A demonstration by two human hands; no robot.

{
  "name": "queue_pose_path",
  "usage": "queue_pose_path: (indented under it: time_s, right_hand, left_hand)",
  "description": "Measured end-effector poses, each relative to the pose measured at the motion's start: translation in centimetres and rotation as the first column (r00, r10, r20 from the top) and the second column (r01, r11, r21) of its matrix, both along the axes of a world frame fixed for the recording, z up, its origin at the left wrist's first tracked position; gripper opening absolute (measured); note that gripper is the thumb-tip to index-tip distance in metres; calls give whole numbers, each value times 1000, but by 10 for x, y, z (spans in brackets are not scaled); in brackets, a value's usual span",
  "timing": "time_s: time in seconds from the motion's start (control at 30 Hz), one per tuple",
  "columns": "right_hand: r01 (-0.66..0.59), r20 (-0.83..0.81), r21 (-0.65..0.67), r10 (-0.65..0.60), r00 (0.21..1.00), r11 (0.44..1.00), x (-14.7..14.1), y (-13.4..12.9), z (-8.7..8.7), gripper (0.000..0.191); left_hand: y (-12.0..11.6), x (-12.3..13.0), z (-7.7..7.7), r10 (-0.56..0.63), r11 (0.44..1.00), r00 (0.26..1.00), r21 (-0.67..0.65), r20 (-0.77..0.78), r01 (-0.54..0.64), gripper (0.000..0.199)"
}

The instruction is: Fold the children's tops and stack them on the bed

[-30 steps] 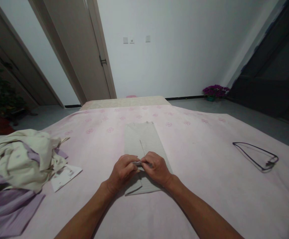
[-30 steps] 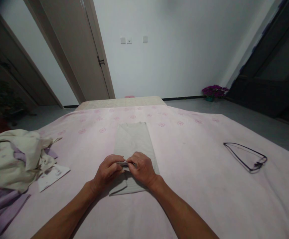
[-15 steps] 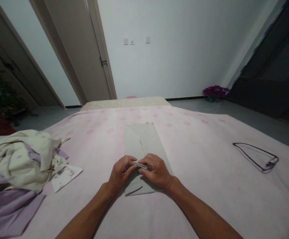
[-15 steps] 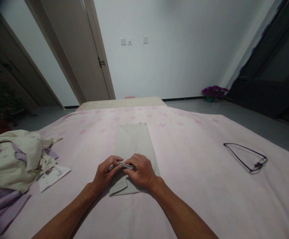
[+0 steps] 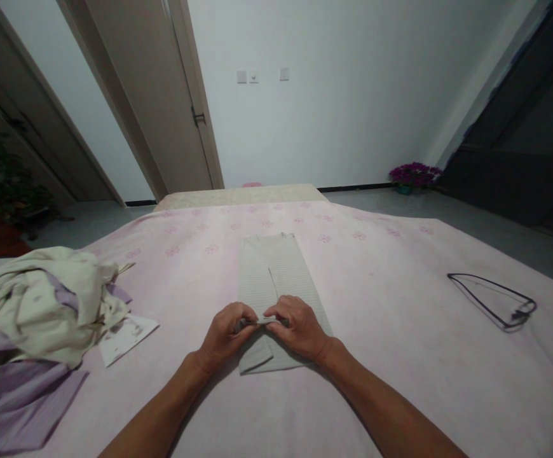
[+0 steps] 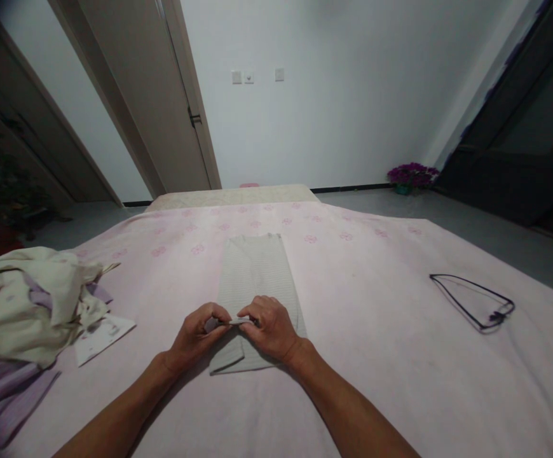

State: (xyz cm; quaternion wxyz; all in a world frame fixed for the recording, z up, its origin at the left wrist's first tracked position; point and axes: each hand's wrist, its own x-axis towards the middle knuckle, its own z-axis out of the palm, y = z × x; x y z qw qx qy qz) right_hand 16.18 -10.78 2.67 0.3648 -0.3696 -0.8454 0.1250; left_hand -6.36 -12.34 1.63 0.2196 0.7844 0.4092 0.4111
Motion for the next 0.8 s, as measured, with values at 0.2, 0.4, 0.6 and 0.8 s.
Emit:
queue_pose_path:
  time_s: [0.2,0.4,0.6,0.8]
  right_hand:
    - [-43,66,-6,43,997,999,0,-1,-2,7]
    - [-105,133,-8,106,985,994,0,-1,-2,6]
    - [-187,192,8,182,964,982,2,-1,-3,5]
    - [-196,215,17,187,958,981,1,-2,-2,7]
  left_hand:
    - [1,-4,6,-74,980,995,-191,-71,60,6]
    - [4,-2,16,-128,925,990,-368,-62,96,10]
    - [6,-9,23,-200,921,962,-371,-187,119,10]
    - [19,-5,38,-206,939,908,-335,-365,78,34]
